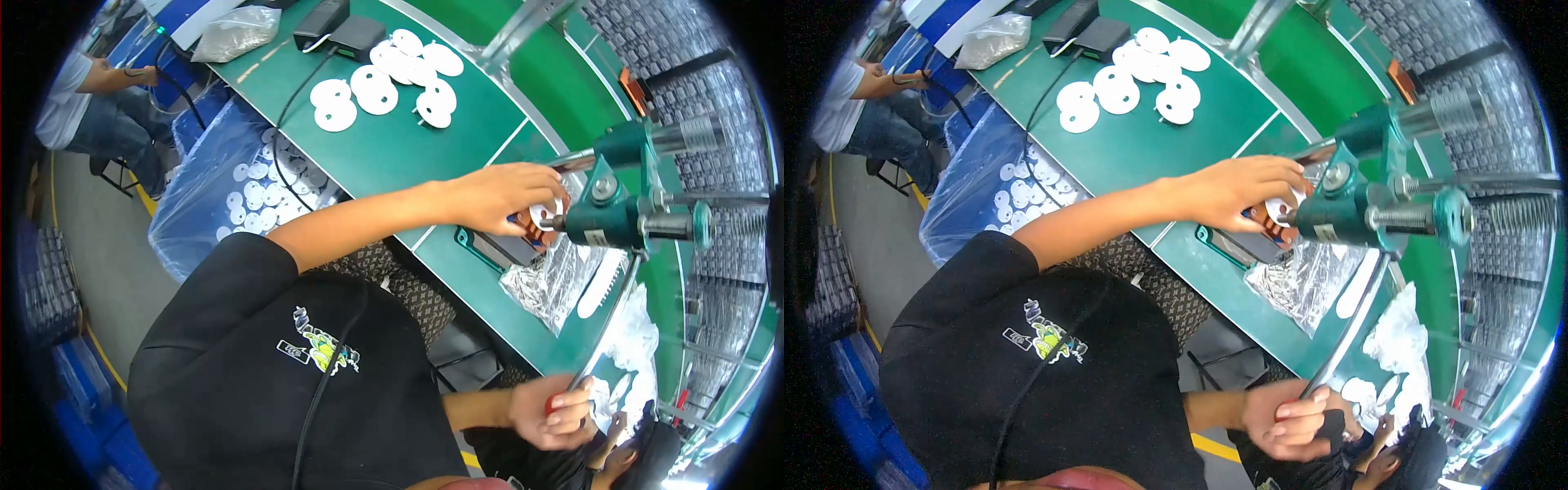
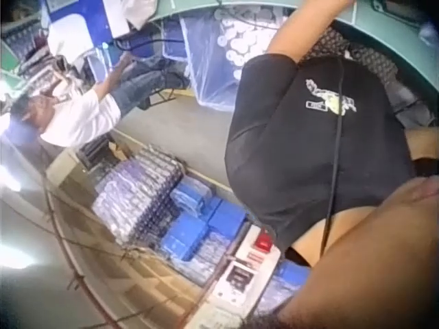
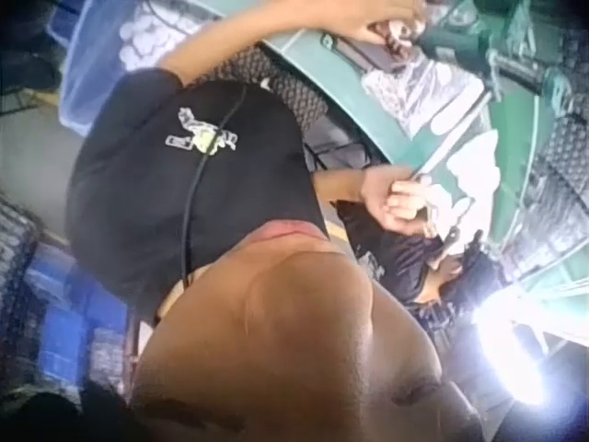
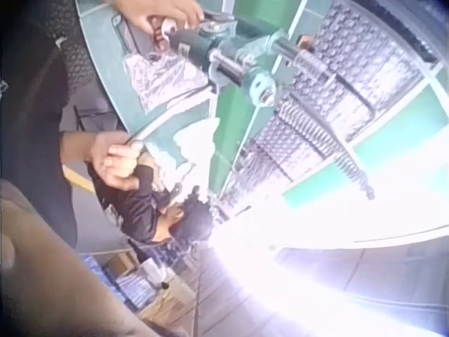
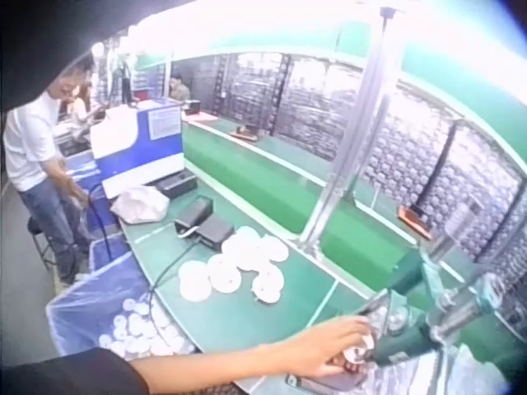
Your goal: The person assembles small circular white components by operating a manual lever press.
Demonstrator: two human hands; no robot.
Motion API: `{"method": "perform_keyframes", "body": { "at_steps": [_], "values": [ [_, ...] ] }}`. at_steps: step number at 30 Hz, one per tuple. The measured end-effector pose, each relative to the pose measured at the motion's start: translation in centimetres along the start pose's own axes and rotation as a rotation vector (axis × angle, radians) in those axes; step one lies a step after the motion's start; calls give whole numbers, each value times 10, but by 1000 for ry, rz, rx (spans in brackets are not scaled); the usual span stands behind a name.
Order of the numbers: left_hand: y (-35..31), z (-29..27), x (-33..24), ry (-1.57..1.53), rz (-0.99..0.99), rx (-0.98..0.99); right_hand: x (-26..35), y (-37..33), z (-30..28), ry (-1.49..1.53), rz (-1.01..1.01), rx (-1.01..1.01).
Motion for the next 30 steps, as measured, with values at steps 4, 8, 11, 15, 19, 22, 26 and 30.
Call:
{"method": "perform_keyframes", "body": {
  "at_steps": [4, 8, 11, 15, 19, 22, 26, 30],
  "values": [
    [-2, -8, 0, 26, -98, -38, 14, 56, 44, 351, 108, 441],
    [-7, -4, -7, 240, 73, -65, 1, 102, 107, -11, -139, 103],
    [-6, -2, -16, 213, 65, -32, -37, 87, 88, 381, 3, 366],
    [-9, 0, -14, 234, 0, -62, -85, -26, 60, -501, -282, 352],
    [0, -5, -16, 164, -52, -6, -116, -107, 28, -582, 243, 249],
    [-3, 0, -15, 188, -8, -19, -121, -128, 12, -612, 363, 240],
    [-15, -3, -29, 311, -19, -91, -125, -131, 1, -627, 379, 245],
    [-60, -5, -76, 103, -86, -95, -112, -121, 7, -697, 112, 337]
  ]
}}
Point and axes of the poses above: each hand's wrist, its own y-axis towards the middle knuckle, its own z-axis out of the palm, x = y × z, the point moved 8 cm from there along y, towards the middle knuckle, and after that the axes turned 2 degrees about -y, right-handed, at the moved point
